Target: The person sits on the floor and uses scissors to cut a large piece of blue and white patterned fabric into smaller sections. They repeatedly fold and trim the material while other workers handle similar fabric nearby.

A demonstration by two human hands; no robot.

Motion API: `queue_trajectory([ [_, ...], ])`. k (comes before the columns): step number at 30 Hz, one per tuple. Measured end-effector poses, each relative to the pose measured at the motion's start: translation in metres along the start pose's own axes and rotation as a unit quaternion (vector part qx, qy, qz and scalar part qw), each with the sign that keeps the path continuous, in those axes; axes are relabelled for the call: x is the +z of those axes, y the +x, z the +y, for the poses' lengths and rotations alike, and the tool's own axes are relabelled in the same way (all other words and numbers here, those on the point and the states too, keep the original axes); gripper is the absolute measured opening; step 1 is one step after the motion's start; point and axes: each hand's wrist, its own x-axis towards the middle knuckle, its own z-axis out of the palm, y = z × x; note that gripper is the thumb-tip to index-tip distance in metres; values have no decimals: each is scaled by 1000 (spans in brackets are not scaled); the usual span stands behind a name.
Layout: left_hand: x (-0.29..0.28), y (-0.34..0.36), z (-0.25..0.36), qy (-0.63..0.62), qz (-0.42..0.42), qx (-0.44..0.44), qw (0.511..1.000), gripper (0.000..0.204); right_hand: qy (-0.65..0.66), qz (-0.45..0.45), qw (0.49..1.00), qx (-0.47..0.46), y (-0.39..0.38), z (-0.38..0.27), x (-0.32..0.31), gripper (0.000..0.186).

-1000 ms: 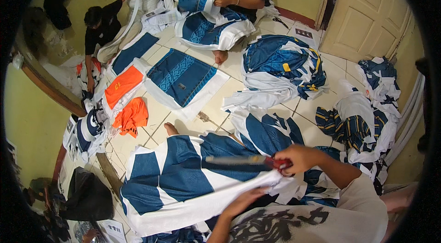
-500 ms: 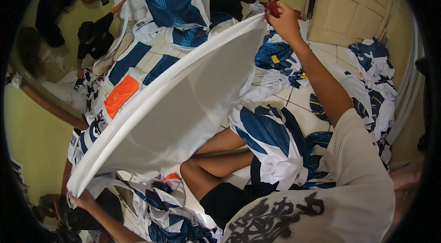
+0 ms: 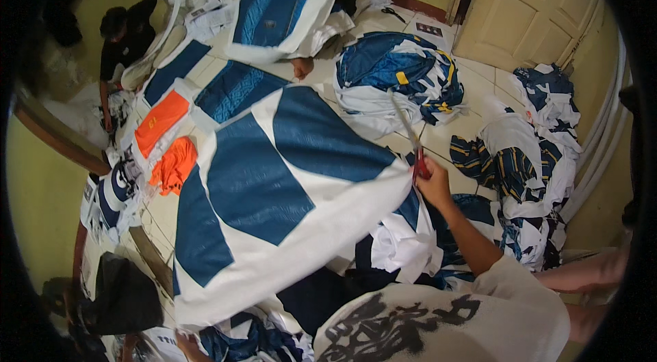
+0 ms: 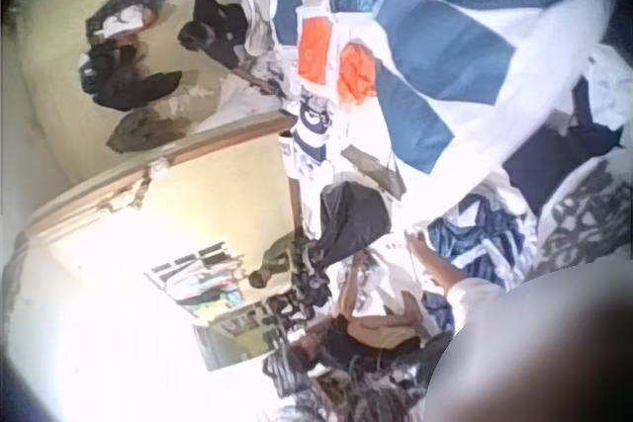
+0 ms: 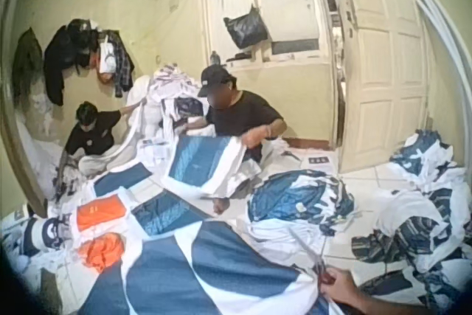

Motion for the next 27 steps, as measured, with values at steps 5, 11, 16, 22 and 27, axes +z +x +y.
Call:
queue_trajectory([
  [5, 151, -184, -23, 87, -156, 291, 940, 53, 41, 4, 999, -1, -50, 22, 27, 28],
  [11, 296, -452, -53, 95, -645, -319, 688, 47, 53, 14, 998, 35, -56, 29, 34, 24],
  [16, 363, -493, -60, -94, -489, -466, 731, 42, 94, 20, 995, 36, -57, 23, 29, 24],
  [22, 380, -486, -49, -226, -439, -469, 732, 32, 200, 5, 974, 108, -65, -16, 6, 16],
  [27, 401, -495, -39, -328, -458, -486, 668, 31, 325, -359, 842, 237, -109, -66, -43, 46],
])
